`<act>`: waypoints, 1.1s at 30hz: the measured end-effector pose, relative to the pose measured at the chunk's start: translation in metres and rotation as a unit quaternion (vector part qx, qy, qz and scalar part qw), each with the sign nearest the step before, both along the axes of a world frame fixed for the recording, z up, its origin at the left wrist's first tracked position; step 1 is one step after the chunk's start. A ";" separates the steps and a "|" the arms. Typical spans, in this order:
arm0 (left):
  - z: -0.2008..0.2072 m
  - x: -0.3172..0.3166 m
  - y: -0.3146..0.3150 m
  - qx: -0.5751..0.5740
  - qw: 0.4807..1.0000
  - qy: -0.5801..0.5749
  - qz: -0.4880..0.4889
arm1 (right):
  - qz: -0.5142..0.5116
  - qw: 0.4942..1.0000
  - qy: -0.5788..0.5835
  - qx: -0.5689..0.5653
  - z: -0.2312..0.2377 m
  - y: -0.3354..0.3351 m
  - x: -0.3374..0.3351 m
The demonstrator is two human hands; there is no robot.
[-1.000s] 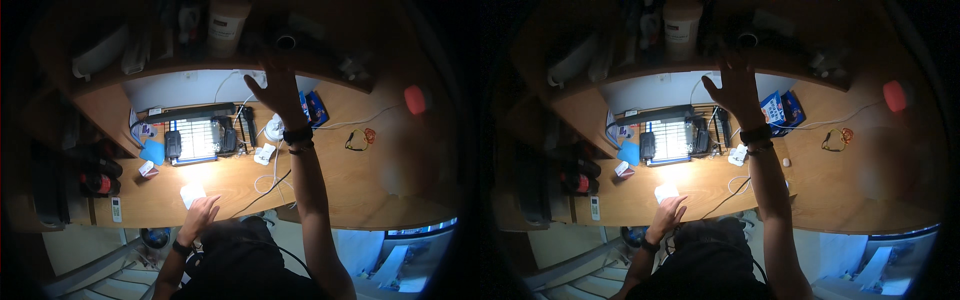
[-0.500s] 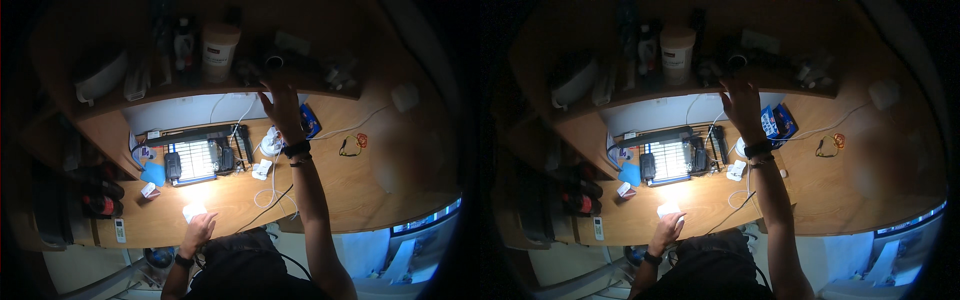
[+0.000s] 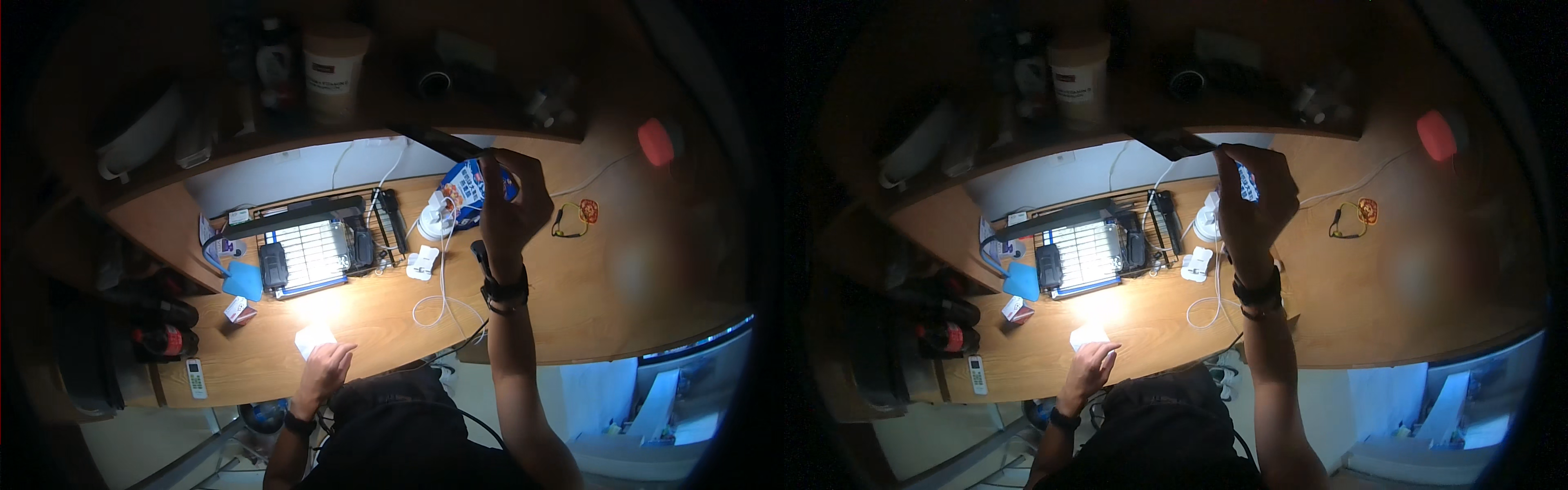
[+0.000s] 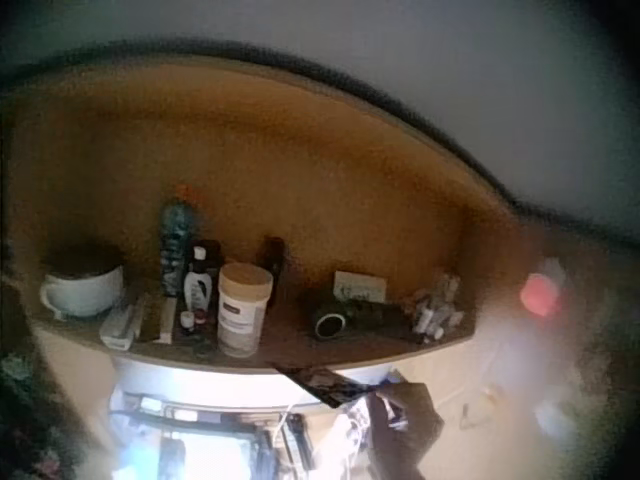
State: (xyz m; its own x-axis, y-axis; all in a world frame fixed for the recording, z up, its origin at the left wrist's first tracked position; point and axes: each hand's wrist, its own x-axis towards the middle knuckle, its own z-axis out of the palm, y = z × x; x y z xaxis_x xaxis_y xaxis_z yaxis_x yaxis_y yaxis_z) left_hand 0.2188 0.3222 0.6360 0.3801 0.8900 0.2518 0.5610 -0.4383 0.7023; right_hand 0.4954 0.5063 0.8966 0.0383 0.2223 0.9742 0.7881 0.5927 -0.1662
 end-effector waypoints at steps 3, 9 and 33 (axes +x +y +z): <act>0.011 0.007 0.004 0.027 1.000 -0.014 -0.001 | 0.035 0.994 0.061 -0.089 0.007 -0.039 -0.006; 0.062 0.024 0.015 0.059 0.981 -0.161 0.093 | 0.331 0.834 0.170 -0.406 -0.013 -0.073 0.002; 0.101 0.020 0.027 0.007 0.948 -0.277 0.160 | 0.393 0.728 -0.018 -0.561 -0.078 -0.087 -0.020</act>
